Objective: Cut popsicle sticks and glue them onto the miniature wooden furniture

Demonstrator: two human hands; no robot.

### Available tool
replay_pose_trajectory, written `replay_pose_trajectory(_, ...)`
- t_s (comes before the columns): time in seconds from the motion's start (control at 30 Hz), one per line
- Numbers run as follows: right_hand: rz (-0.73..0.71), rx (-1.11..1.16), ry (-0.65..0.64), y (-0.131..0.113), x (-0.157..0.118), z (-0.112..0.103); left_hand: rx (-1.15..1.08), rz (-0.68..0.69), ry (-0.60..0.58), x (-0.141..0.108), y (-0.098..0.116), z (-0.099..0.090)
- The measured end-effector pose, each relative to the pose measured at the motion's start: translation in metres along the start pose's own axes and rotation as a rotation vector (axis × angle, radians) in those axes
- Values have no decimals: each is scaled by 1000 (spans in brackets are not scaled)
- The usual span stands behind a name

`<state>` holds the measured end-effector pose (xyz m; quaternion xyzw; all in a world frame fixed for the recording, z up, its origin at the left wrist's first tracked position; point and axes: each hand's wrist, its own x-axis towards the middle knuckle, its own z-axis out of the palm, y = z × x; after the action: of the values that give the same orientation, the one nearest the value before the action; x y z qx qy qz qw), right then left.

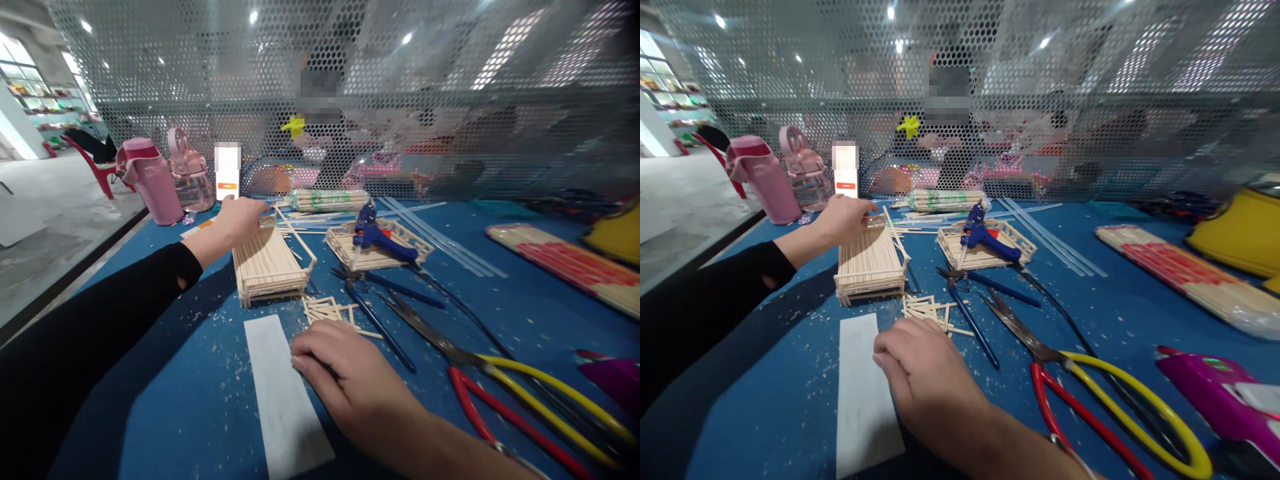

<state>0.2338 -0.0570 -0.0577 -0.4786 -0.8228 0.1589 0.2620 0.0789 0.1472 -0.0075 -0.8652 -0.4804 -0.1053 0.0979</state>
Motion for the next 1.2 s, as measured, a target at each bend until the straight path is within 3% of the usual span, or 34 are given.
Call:
replay_pose_trajectory(0.17, -1, -9, -1, 1, 0, 0, 83, 11, 28, -10, 6, 3)
replay_pose_trajectory(0.37, -25, 21, 57, 1, 0, -1, 106, -144, 13, -15, 8, 3)
replay_pose_trajectory(0.67, -53, 44, 81, 1, 1, 0, -20, -219, -55, -13, -1, 2)
replay_pose_trajectory(1.0, -53, 43, 41, 0, 0, -1, -158, -355, 14, -6, 4, 9)
replay_pose_trajectory(1.2, -54, 35, 22, 0, -1, -1, -152, -335, -26, -3, 3, 5)
